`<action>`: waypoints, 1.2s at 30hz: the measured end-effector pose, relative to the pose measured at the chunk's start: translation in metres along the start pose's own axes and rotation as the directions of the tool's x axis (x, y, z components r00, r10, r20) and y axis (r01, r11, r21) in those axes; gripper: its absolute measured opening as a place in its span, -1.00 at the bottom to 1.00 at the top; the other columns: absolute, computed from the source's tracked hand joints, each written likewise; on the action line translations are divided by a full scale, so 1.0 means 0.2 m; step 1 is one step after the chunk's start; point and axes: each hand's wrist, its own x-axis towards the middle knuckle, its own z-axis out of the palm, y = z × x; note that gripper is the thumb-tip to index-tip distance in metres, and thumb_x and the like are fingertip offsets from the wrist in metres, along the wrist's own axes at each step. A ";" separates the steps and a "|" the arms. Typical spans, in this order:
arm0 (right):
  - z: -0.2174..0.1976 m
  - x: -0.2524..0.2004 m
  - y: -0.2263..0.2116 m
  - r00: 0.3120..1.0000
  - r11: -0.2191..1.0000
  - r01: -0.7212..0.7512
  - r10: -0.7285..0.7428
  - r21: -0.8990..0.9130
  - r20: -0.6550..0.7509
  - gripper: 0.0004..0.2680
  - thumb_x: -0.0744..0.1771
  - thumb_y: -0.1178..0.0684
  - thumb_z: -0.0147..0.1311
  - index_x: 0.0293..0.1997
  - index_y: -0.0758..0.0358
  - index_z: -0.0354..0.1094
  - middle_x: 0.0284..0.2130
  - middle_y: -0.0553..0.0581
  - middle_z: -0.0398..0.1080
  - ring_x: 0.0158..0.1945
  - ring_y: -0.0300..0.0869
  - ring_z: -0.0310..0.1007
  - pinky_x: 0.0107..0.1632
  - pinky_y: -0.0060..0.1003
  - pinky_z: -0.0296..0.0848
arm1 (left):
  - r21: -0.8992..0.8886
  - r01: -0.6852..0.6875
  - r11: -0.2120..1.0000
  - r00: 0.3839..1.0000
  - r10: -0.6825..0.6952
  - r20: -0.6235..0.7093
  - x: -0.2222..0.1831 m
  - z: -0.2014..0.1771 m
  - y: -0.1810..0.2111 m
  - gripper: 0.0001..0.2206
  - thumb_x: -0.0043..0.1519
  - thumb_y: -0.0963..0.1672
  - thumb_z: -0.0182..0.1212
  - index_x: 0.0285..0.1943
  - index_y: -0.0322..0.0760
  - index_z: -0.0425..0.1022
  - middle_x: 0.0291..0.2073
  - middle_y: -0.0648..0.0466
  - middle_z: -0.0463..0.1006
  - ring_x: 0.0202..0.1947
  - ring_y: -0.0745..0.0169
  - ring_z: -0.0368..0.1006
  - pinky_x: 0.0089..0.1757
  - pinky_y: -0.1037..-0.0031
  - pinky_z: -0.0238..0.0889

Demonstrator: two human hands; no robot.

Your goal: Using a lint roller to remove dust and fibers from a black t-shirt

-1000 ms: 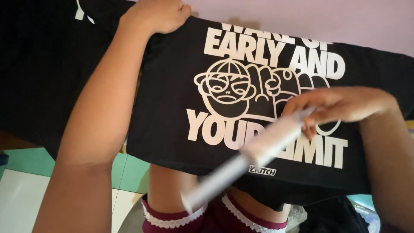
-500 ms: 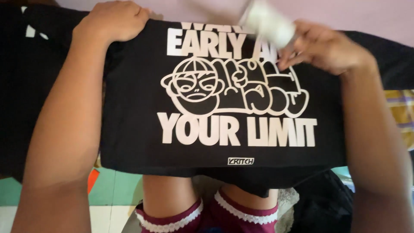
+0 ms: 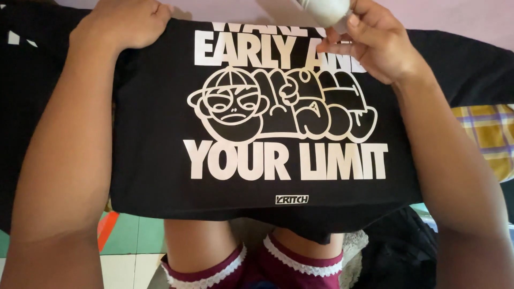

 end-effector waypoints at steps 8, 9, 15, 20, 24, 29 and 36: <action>-0.04 0.00 0.03 0.997 0.997 -0.038 0.043 0.072 -0.063 -0.65 0.42 -0.07 -0.02 0.33 0.30 0.15 0.01 0.13 0.33 0.09 -0.11 0.46 0.32 0.02 0.62 | 0.021 0.022 1.000 0.999 -0.023 0.032 -0.01 -0.01 0.02 -0.49 0.52 0.03 -0.36 0.25 -0.38 0.47 0.09 -0.31 0.48 0.03 -0.43 0.38 -0.01 -0.06 0.21; -0.07 0.00 0.04 0.994 0.992 -0.069 0.078 0.109 -0.073 -0.65 0.41 -0.06 0.02 0.30 0.31 0.19 -0.07 0.13 0.37 0.06 -0.13 0.48 0.31 0.04 0.64 | -0.019 0.028 0.999 1.000 -0.028 0.008 -0.03 -0.01 0.01 -0.54 0.54 0.03 -0.27 0.16 -0.39 0.47 0.01 -0.26 0.49 -0.04 -0.38 0.38 -0.08 -0.05 0.21; -0.28 -0.11 -0.03 0.976 0.978 -0.203 0.198 -0.046 -0.088 -0.69 0.45 -0.05 -0.06 0.32 0.27 0.18 -0.17 0.10 0.39 0.17 0.04 0.52 0.24 0.02 0.63 | 0.086 0.018 0.996 0.998 -0.023 0.059 0.00 -0.01 0.01 -0.39 0.48 0.08 -0.49 0.43 -0.35 0.36 0.32 -0.29 0.37 0.21 -0.50 0.29 0.14 -0.12 0.11; -0.38 -0.17 -0.01 0.971 0.967 -0.222 0.208 -0.122 -0.117 -0.72 0.48 -0.04 -0.13 0.32 0.28 0.19 -0.11 0.10 0.39 0.13 0.01 0.51 0.25 -0.02 0.58 | 0.045 0.065 0.997 0.994 -0.068 0.081 -0.06 -0.04 0.07 -0.42 0.46 0.07 -0.47 0.47 -0.19 0.34 0.33 -0.27 0.35 0.26 -0.47 0.25 0.16 -0.11 0.11; -0.27 -0.14 -0.03 0.990 0.981 -0.129 0.119 -0.142 -0.074 -0.59 0.40 -0.19 0.00 0.31 0.31 0.20 -0.12 0.17 0.38 -0.09 -0.07 0.50 0.09 -0.22 0.54 | -0.023 0.032 0.999 0.999 -0.032 0.025 -0.03 -0.03 0.02 -0.48 0.46 0.06 -0.34 0.39 -0.24 0.41 0.26 -0.30 0.39 0.18 -0.48 0.29 0.08 -0.11 0.17; 0.03 -0.14 -0.10 0.942 0.954 -0.157 0.222 -0.255 0.250 -0.76 0.40 0.01 -0.08 0.16 0.29 0.21 -0.19 0.14 0.44 -0.22 -0.18 0.51 -0.15 -0.36 0.58 | 0.008 -0.068 0.998 0.998 0.067 0.015 0.09 0.04 -0.06 -0.49 0.41 0.00 -0.37 0.38 -0.20 0.42 0.32 -0.31 0.35 0.23 -0.49 0.28 0.14 -0.01 0.12; 0.22 -0.13 -0.22 0.718 0.912 -0.061 0.323 -0.406 0.616 -0.69 0.37 -0.12 -0.09 0.19 0.15 0.37 -0.20 -0.02 0.53 -0.32 -0.33 0.55 -0.39 -0.52 0.62 | -0.043 0.045 0.998 0.998 -0.043 0.047 0.01 -0.01 0.00 -0.47 0.38 0.05 -0.38 0.47 -0.14 0.24 0.38 -0.20 0.27 0.27 -0.45 0.23 0.15 -0.08 0.12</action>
